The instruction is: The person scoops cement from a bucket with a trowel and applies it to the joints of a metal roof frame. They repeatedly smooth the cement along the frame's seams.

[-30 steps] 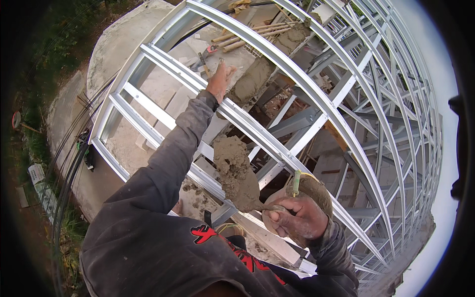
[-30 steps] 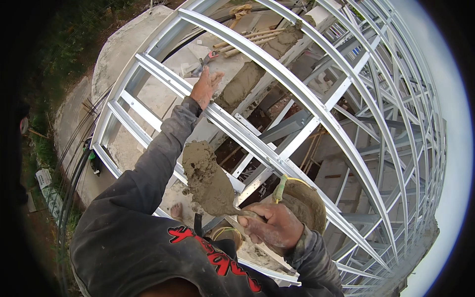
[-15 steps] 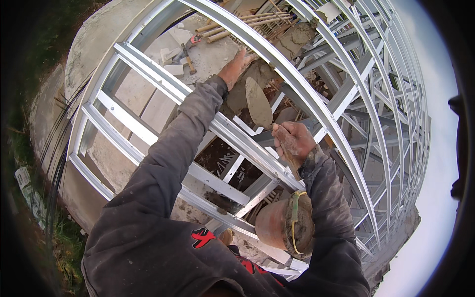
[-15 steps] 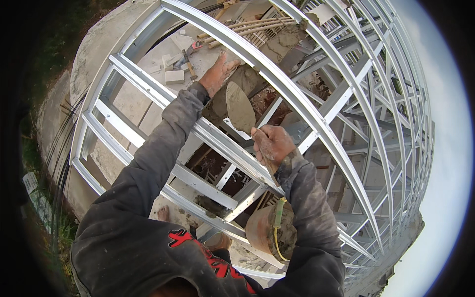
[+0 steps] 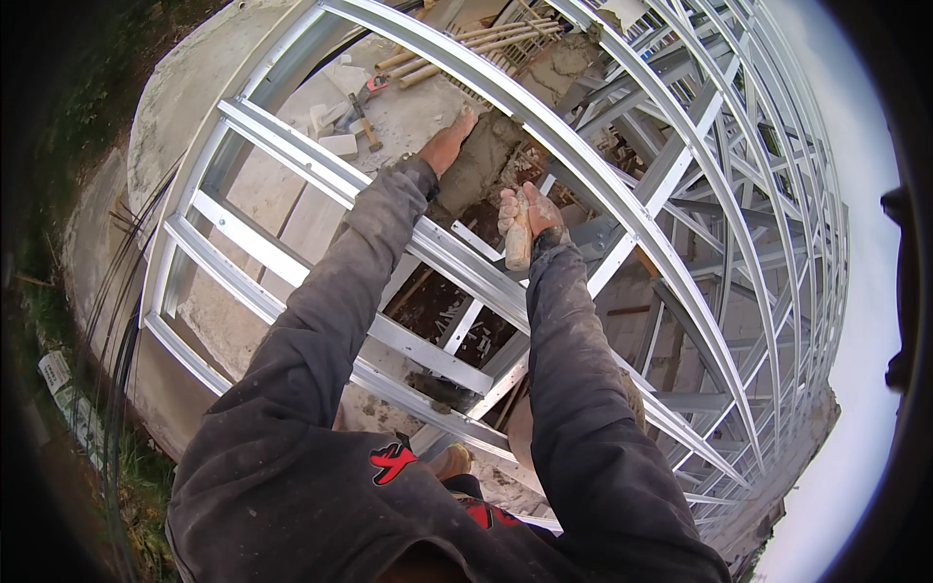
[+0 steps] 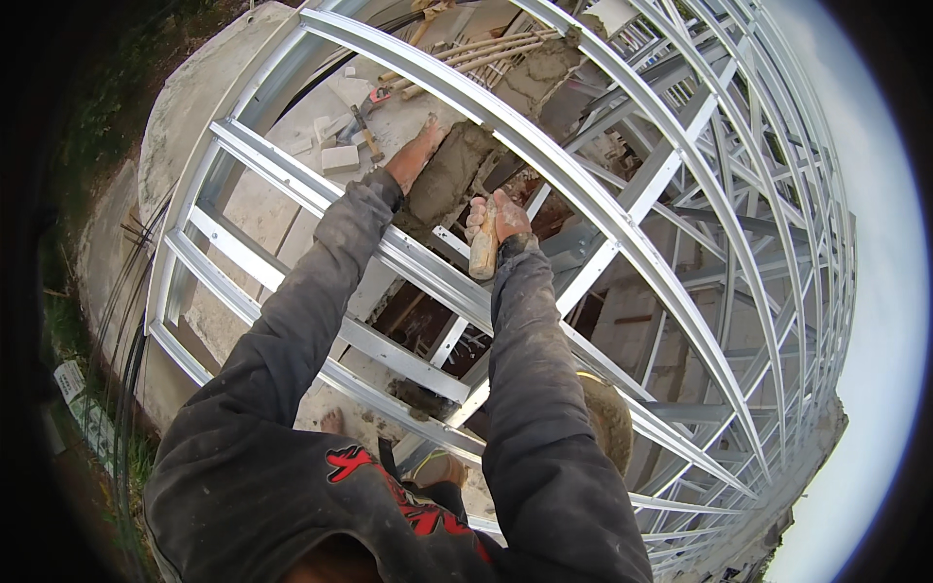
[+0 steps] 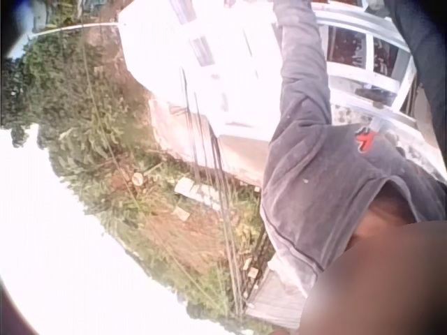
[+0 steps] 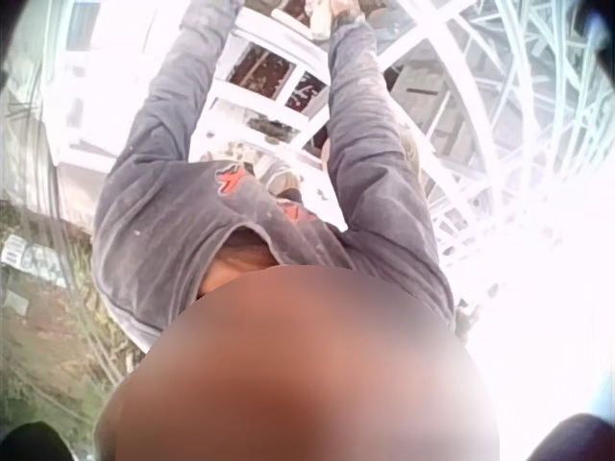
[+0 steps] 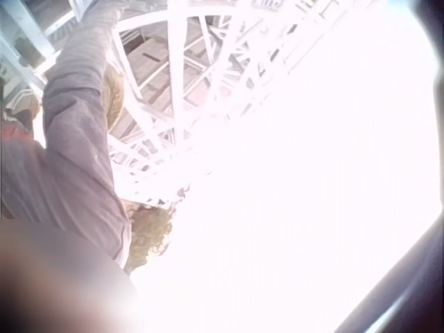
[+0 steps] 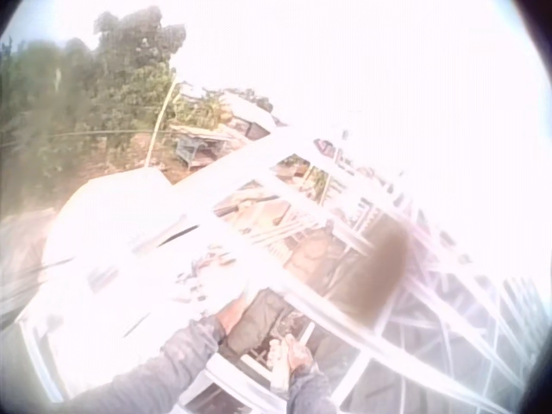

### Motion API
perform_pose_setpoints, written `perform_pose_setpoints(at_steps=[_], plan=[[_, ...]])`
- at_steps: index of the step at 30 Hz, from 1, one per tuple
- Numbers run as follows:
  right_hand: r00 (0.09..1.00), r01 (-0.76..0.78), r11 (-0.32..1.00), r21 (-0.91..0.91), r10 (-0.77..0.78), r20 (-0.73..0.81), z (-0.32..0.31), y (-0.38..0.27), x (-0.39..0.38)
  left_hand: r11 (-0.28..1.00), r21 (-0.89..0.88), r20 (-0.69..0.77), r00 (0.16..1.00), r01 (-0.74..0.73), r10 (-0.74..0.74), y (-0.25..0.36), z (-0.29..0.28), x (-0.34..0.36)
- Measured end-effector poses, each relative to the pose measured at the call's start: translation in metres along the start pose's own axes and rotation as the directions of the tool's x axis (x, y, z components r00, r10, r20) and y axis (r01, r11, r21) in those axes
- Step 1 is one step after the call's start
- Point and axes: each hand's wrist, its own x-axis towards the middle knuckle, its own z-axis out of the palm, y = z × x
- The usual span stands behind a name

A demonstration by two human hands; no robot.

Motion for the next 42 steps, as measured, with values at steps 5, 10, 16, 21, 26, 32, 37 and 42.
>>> perform_pose_setpoints(at_steps=[5, 10, 16, 21, 26, 32, 37, 42], plan=[[0.933, -0.141, 0.99, -0.023, 0.125, -0.338, 0.021, 0.036, -0.04, 0.932, 0.356, 0.025, 0.998, -0.069, 0.064, 0.002, -0.006, -0.007], [0.971, 0.046, 0.985, 0.168, -0.004, -0.24, 0.1, 0.075, -0.099, 0.949, 0.293, -0.143, 0.976, -0.117, 0.164, 0.026, -0.003, -0.046], [0.94, 0.159, 0.755, -0.636, -0.313, -0.136, 0.153, 0.063, -0.276, 0.976, 0.146, -0.21, 0.959, -0.16, 0.189, 0.043, -0.009, -0.249], [0.724, -0.284, 0.389, -0.876, -0.512, -0.462, 0.139, 0.058, -0.414, 0.777, 0.353, -0.528, 0.796, 0.522, -0.295, 0.016, 0.005, -0.502], [0.735, -0.665, -0.293, -0.687, -0.418, -0.533, 0.061, 0.065, -0.474, 0.217, 0.791, -0.396, 0.749, 0.572, -0.531, -0.016, 0.008, -0.656], [0.828, -0.555, -0.417, -0.72, -0.189, -0.528, -0.01, 0.059, -0.446, 0.264, 0.534, -0.546, 0.566, 0.803, -0.618, -0.057, -0.007, -0.622], [0.542, -0.372, -0.252, -0.893, -0.84, 0.011, 0.003, 0.079, -0.487, 0.253, 0.517, -0.549, 0.543, 0.818, -0.635, -0.05, 0.002, -0.627], [-0.121, 0.368, 0.569, -0.736, -0.755, -0.644, -0.002, 0.199, -0.56, 0.207, 0.515, -0.547, 0.505, 0.832, -0.668, -0.045, 0.0, -0.649]])
